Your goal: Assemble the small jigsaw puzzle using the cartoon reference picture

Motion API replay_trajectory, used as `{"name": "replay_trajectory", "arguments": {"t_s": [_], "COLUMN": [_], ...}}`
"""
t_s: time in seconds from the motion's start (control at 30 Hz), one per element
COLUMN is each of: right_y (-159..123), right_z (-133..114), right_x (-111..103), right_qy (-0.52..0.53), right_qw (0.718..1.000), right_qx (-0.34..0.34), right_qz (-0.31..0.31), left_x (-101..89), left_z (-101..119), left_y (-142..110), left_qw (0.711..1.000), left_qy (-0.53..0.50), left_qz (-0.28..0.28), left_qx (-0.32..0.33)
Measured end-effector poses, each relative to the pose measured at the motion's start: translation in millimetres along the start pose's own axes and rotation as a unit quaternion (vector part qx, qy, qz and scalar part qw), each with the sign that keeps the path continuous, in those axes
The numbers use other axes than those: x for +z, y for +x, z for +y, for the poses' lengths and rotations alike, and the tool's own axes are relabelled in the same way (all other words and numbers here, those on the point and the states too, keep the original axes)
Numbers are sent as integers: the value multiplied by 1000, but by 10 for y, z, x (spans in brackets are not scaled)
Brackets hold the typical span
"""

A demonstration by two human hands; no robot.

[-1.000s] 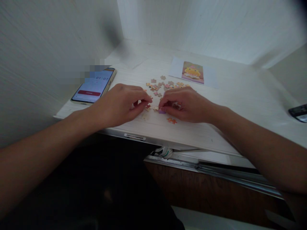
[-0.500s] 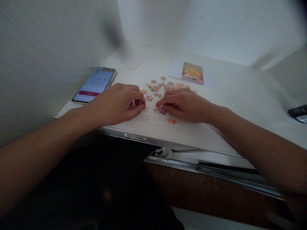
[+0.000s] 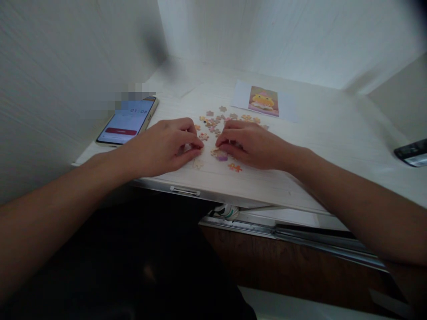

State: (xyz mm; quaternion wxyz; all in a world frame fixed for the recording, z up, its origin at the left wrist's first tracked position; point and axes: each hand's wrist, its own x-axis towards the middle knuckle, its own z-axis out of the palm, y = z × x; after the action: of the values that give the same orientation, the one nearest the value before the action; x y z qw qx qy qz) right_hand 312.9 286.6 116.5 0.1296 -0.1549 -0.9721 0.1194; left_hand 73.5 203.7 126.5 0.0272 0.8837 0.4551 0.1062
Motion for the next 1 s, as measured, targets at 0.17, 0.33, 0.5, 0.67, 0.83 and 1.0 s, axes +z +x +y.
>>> {"name": "replay_trajectory", "arguments": {"t_s": [0.17, 0.33, 0.5, 0.67, 0.83, 1.0], "right_y": [9, -3, -10, 3, 14, 6], "right_z": [27, 34, -21, -29, -8, -24], "right_x": [0, -10, -21, -19, 5, 13], "right_qy": [-25, -10, 43, 66, 54, 52], "right_qw": [1000, 998, 996, 994, 995, 995], "right_qx": [13, 17, -59, -86, -84, -78], "right_qz": [0, 53, 46, 12, 25, 25], "left_x": [-20, -12, -8, -17, -63, -127], "left_z": [2, -5, 12, 16, -28, -57], "left_y": [-3, -8, -5, -7, -29, -57], "left_qw": [1000, 1000, 1000, 999, 999, 996], "left_qy": [-3, -14, -28, -29, -18, 8], "left_qz": [-1, -6, 3, 11, 20, 7], "left_qx": [-1, 2, 5, -27, -45, -83]}}
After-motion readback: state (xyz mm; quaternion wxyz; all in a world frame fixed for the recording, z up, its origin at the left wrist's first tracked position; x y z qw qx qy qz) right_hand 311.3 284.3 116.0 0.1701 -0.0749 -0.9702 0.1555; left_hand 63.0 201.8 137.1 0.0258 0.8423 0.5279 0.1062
